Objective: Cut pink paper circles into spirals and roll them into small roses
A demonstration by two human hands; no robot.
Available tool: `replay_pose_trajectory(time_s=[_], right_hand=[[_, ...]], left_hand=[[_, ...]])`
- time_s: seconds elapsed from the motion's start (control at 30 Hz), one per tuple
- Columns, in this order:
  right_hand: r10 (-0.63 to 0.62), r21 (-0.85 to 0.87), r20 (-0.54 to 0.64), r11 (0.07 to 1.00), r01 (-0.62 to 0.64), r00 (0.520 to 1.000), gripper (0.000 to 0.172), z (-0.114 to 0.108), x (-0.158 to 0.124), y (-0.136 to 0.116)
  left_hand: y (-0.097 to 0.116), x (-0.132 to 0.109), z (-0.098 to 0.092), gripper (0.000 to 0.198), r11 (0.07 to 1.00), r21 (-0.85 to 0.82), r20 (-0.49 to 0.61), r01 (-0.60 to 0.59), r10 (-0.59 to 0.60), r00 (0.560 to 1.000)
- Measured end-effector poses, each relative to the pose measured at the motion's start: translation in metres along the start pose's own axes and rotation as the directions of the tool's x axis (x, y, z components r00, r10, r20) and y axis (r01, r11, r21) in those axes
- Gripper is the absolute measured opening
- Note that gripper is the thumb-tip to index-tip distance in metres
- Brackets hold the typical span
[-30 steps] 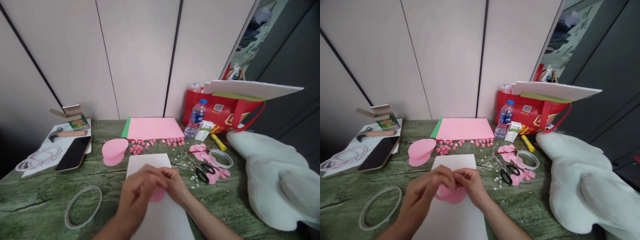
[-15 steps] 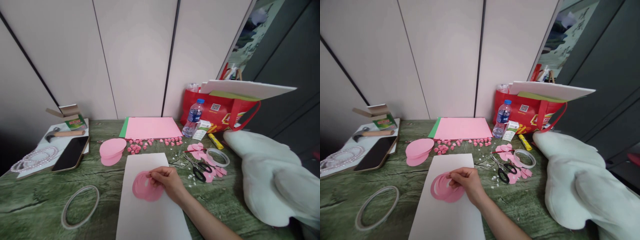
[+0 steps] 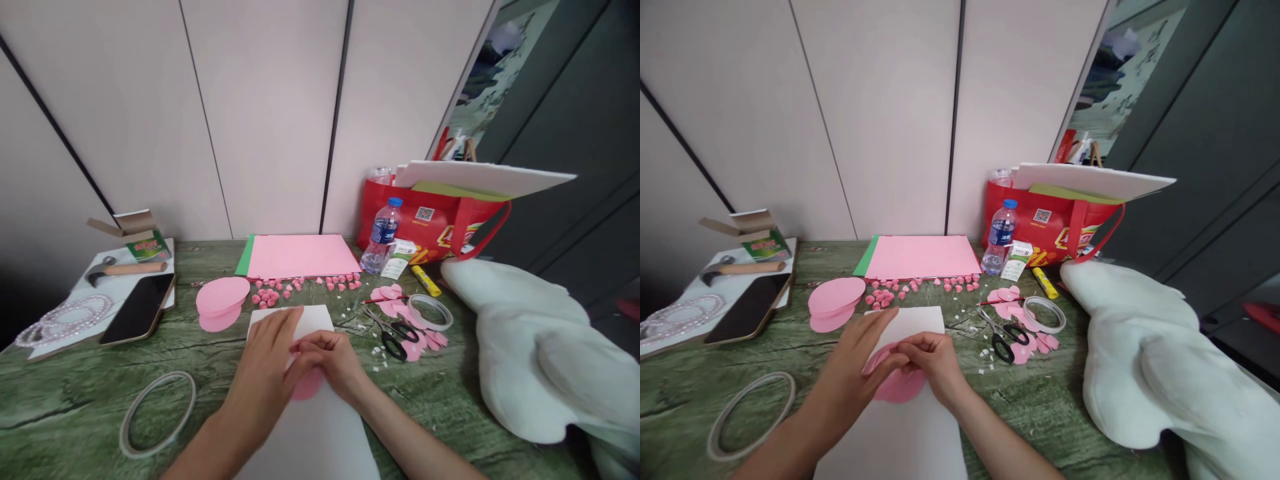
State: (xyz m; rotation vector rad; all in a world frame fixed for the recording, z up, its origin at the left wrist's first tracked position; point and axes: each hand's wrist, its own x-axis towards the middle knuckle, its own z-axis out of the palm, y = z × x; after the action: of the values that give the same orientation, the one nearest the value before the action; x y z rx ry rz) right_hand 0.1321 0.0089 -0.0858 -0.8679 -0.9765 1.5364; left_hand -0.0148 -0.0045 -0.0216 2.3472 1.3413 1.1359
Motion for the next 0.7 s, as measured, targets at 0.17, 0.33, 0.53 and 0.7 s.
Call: replay_pose_trajectory(time_s=[0.17, 0.33, 0.53, 0.7], right_hand=[[0.006, 0.043, 0.017, 0.999, -0.007, 1.0, 0.024, 0.001, 0.002, 0.0], [0.007, 0.018, -0.002, 1.0, -0.007, 1.0, 0.024, 0.001, 0.001, -0.002], [-0.019, -0.047, -0.027, 0.999, 0.017, 0.999, 0.02, 0.001, 0.001, -0.002], [-0.009, 0.009, -0.002, 1.0, 0.009, 1.0, 0.019, 0.001, 0.001, 0.0]], left_hand=[[-0.029, -0.002, 0.017, 0.018, 0.997, 0.049, 0.116, 0.058, -0.063, 0.991], [-0.037, -0.01, 0.02, 0.019, 0.969, -0.162, 0.068, 0.189, -0.18, 0.981], [-0.025, -0.014, 0.021, 0.024, 0.906, -0.347, 0.102, 0.244, -0.222, 0.97], [-0.025, -0.014, 0.021, 0.024, 0.847, -0.403, 0.131, 0.347, -0.321, 0.938]])
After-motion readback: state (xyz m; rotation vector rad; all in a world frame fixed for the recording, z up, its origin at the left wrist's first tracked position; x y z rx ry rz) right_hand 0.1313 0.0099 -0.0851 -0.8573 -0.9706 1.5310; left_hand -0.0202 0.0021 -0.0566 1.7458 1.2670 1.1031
